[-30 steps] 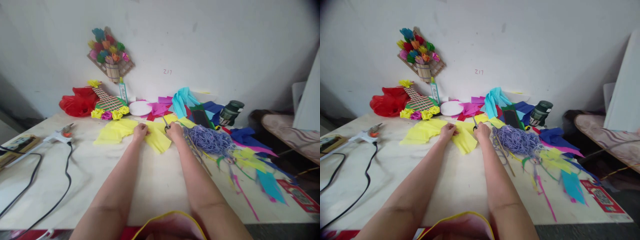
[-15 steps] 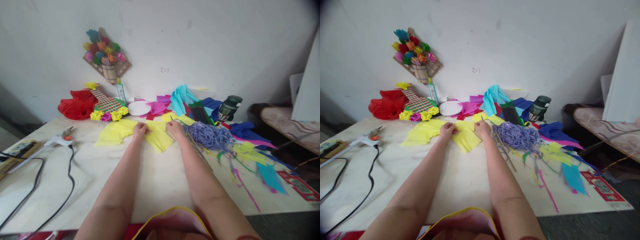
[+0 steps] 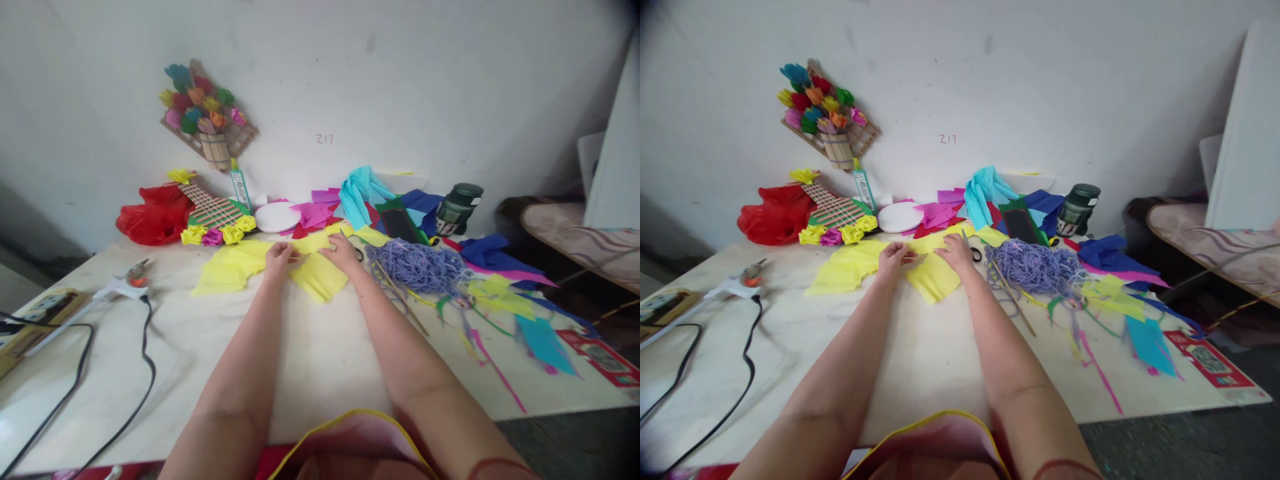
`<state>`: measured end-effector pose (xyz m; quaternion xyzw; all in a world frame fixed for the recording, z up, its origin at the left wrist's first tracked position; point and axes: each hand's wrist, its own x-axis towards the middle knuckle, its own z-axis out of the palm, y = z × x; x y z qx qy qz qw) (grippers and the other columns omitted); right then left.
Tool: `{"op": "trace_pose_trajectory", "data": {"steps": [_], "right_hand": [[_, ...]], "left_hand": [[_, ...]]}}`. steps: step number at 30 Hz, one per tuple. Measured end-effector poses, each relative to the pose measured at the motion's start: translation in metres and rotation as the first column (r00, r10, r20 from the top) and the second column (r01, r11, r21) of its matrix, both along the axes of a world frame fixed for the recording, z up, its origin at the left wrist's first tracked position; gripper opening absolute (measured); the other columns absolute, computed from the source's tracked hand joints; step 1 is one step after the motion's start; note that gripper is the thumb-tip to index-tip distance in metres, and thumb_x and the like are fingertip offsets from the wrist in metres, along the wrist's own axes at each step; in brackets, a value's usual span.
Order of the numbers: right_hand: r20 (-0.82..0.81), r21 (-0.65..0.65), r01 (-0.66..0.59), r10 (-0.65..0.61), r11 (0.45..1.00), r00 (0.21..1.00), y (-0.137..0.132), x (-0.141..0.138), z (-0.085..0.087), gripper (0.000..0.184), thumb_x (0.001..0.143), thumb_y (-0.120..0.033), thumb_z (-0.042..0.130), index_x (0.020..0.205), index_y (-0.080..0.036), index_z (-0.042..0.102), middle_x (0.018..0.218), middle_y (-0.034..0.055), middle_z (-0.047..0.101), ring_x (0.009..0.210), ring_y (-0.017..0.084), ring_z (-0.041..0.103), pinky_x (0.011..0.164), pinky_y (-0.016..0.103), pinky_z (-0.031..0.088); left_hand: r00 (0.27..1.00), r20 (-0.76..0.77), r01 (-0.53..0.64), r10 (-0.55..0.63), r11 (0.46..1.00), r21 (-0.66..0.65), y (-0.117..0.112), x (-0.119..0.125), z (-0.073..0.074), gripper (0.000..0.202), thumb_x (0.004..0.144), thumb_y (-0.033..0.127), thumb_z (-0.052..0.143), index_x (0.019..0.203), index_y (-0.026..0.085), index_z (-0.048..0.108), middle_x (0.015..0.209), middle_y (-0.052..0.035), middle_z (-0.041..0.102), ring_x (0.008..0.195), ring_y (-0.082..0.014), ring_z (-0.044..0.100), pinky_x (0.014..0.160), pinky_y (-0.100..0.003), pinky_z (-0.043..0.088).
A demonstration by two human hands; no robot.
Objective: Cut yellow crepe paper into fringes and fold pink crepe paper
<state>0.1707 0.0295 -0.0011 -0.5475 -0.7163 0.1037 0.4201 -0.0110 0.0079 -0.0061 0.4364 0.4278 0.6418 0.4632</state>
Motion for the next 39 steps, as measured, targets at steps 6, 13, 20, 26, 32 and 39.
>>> {"op": "trace_pose_trajectory", "data": {"steps": [6, 13, 20, 26, 32, 39], "right_hand": [[-0.032, 0.088, -0.051, 0.054, 0.995, 0.998, -0.004, 0.003, 0.003, 0.024, 0.071, -0.033, 0.057, 0.052, -0.019, 0.054, 0.107, 0.0080, 0.056, 0.083, 0.016, 0.056, 0.077, 0.032, 0.045], [-0.355, 0.058, -0.246, 0.250, 0.968, 0.901, -0.005, -0.001, 0.009, 0.034, 0.072, -0.035, 0.054, 0.047, -0.018, 0.039, 0.065, 0.0006, 0.056, 0.064, 0.013, 0.053, 0.063, 0.027, 0.044], [-0.780, -0.155, -0.221, 0.018, 0.963, 0.625, -0.007, 0.001, 0.016, 0.035, 0.068, -0.040, 0.060, 0.055, -0.021, 0.034, 0.037, -0.0097, 0.033, 0.029, 0.006, 0.037, 0.030, 0.018, 0.024], [-0.859, -0.059, -0.181, 0.043, 0.982, 0.510, -0.002, 0.001, 0.020, 0.028, 0.069, -0.040, 0.059, 0.062, -0.018, 0.044, 0.061, -0.0010, 0.056, 0.064, 0.014, 0.063, 0.055, 0.023, 0.048], [-0.537, 0.172, -0.168, 0.235, 0.971, 0.810, -0.005, -0.012, 0.018, 0.025, 0.077, -0.039, 0.050, 0.067, -0.018, 0.061, 0.106, 0.0054, 0.061, 0.109, 0.020, 0.051, 0.094, 0.033, 0.037], [-0.107, 0.172, -0.277, 0.298, 0.945, 0.949, -0.017, -0.042, 0.000, 0.027, 0.076, -0.019, 0.049, 0.094, -0.025, 0.068, 0.137, -0.0024, 0.036, 0.124, 0.017, 0.036, 0.100, 0.029, 0.033]], "left_hand": [[1.000, 0.001, 0.008, -0.008, 1.000, 0.002, -0.003, 0.001, 0.003, 0.034, 0.058, 0.038, 0.067, 0.076, 0.016, 0.049, 0.059, 0.0008, 0.059, 0.051, -0.0124, 0.059, 0.046, -0.021, 0.043], [1.000, -0.029, -0.006, 0.005, 1.000, -0.028, -0.002, 0.001, 0.003, 0.038, 0.063, 0.042, 0.063, 0.088, 0.020, 0.044, 0.056, 0.0043, 0.056, 0.044, -0.0146, 0.059, 0.042, -0.021, 0.042], [1.000, -0.004, -0.022, 0.022, 1.000, 0.017, 0.001, 0.001, 0.003, 0.039, 0.066, 0.044, 0.061, 0.093, 0.019, 0.048, 0.086, -0.0057, 0.064, 0.066, -0.0162, 0.064, 0.057, -0.027, 0.049], [0.997, 0.071, -0.042, 0.041, 0.999, 0.012, 0.002, 0.002, 0.004, 0.036, 0.067, 0.041, 0.062, 0.090, 0.016, 0.051, 0.091, -0.0094, 0.064, 0.067, -0.0167, 0.064, 0.065, -0.032, 0.050], [0.954, 0.245, 0.177, -0.170, 0.984, -0.008, 0.003, 0.002, 0.005, 0.041, 0.071, 0.048, 0.057, 0.089, 0.011, 0.057, 0.092, -0.0132, 0.065, 0.083, -0.0208, 0.064, 0.082, -0.036, 0.046], [0.833, 0.405, 0.383, -0.378, 0.921, 0.070, -0.003, 0.012, 0.009, 0.034, 0.076, 0.044, 0.053, 0.093, 0.016, 0.059, 0.100, -0.0079, 0.064, 0.091, -0.0177, 0.061, 0.080, -0.030, 0.048]]}}
